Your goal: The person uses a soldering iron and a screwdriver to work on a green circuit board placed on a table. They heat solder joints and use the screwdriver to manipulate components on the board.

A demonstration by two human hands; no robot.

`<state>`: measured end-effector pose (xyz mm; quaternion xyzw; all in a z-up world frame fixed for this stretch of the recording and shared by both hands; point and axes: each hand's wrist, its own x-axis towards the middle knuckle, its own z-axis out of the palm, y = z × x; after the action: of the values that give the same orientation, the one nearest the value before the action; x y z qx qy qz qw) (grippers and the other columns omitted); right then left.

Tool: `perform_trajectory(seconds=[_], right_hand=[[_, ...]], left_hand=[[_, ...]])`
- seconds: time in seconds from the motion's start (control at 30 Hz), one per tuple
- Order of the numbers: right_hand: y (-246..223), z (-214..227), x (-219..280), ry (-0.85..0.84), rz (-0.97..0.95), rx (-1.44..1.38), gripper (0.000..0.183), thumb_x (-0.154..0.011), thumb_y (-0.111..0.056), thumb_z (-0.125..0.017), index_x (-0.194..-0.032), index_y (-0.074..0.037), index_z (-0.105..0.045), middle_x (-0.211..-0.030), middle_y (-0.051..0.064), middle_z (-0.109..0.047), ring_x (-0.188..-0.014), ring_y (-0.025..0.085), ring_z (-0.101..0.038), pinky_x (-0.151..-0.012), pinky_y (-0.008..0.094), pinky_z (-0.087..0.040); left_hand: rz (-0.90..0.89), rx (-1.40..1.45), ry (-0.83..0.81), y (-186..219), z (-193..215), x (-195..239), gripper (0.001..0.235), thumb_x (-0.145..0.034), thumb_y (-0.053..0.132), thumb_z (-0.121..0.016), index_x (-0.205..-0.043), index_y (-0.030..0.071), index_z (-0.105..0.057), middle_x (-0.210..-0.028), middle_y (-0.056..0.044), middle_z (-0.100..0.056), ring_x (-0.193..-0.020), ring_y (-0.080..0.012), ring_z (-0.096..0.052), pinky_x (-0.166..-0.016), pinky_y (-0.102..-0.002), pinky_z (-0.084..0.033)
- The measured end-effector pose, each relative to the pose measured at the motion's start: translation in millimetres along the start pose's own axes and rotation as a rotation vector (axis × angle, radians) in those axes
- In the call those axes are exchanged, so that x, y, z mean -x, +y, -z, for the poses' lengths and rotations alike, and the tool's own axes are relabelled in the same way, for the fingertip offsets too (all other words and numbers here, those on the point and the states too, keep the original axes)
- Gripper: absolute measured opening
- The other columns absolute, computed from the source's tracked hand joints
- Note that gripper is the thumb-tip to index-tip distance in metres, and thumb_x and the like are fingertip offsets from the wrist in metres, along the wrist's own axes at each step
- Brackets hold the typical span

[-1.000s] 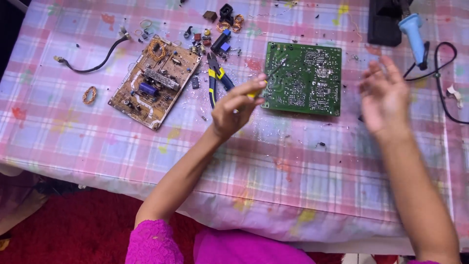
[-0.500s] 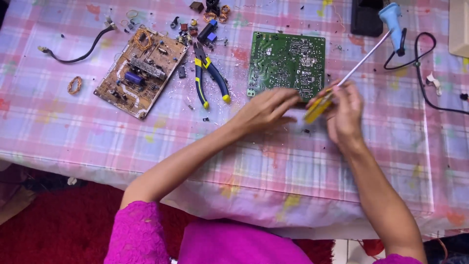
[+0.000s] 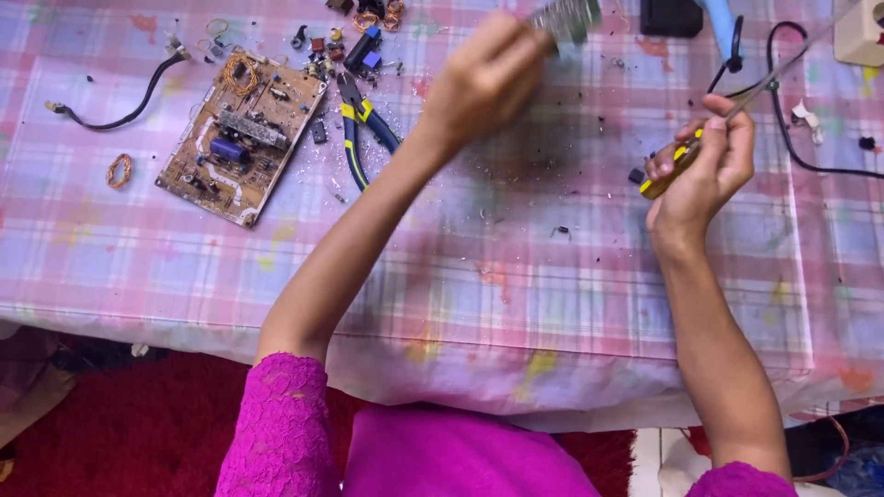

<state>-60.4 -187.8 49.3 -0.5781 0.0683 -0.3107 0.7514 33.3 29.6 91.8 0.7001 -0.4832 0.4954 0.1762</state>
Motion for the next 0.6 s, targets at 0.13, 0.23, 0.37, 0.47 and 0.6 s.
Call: perform_trajectory(seconds=[0.13, 0.23, 0.37, 0.47, 0.6], right_hand=[[4, -5, 6, -0.116, -0.054, 0.157, 0.02, -0.097, -0.017, -0.038, -0.104, -0.007, -0.054, -0.076, 0.004, -0.048, -0.043, 0.009, -0.041, -0.037, 0.02, -0.032], [3, -7, 11, -0.265, 0.019, 0.338, 0.026, -0.1, -0.02, -0.041, -0.105, -0.002, -0.058, -0.085, 0.006, -0.053, -0.046, 0.01, -0.045, -0.04, 0.018, -0.034], [2, -5, 11, -0.488, 0.377, 0.65, 0.017, -0.099, 0.0, -0.053, -0.111, 0.01, -0.061, -0.092, 0.016, -0.063, -0.051, 0.017, -0.053, -0.046, 0.022, -0.041], [-1, -8, 14, -0.557, 0.384, 0.659, 0.019, -0.098, 0.002, -0.055, -0.116, 0.007, -0.061, -0.09, 0.016, -0.063, -0.051, 0.016, -0.053, -0.047, 0.022, -0.044], [9, -1, 8, -0.625, 0.446, 0.795, 0.026, -0.092, 0.003, -0.062, -0.118, 0.0, -0.063, -0.088, 0.01, -0.062, -0.058, 0.011, -0.042, -0.049, 0.023, -0.034]], left_hand=[[0.432, 0.1, 0.258, -42, 1, 24, 0.01, -0.084, 0.011, -0.056, -0.075, 0.006, -0.054, -0.067, -0.006, -0.053, -0.057, -0.0186, -0.047, -0.053, -0.031, -0.034], [0.722, 0.018, 0.422, -60, -4, 47, 0.016, -0.079, 0.02, -0.059, -0.064, 0.013, -0.056, -0.057, 0.001, -0.055, -0.05, -0.009, -0.044, -0.048, -0.026, -0.032], [1.113, 0.206, 0.605, -61, 4, 61, 0.012, -0.078, 0.018, -0.058, -0.068, 0.012, -0.062, -0.061, 0.001, -0.059, -0.054, -0.007, -0.046, -0.049, -0.022, -0.037], [1.375, 0.307, 0.631, -72, -5, 85, 0.016, -0.077, 0.025, -0.059, -0.07, 0.011, -0.064, -0.061, 0.0, -0.061, -0.053, -0.008, -0.05, -0.047, -0.02, -0.041], [1.573, 0.284, 0.647, -71, -10, 96, 0.018, -0.079, 0.024, -0.06, -0.084, 0.01, -0.07, -0.071, -0.002, -0.07, -0.062, -0.0095, -0.056, -0.055, -0.02, -0.044]])
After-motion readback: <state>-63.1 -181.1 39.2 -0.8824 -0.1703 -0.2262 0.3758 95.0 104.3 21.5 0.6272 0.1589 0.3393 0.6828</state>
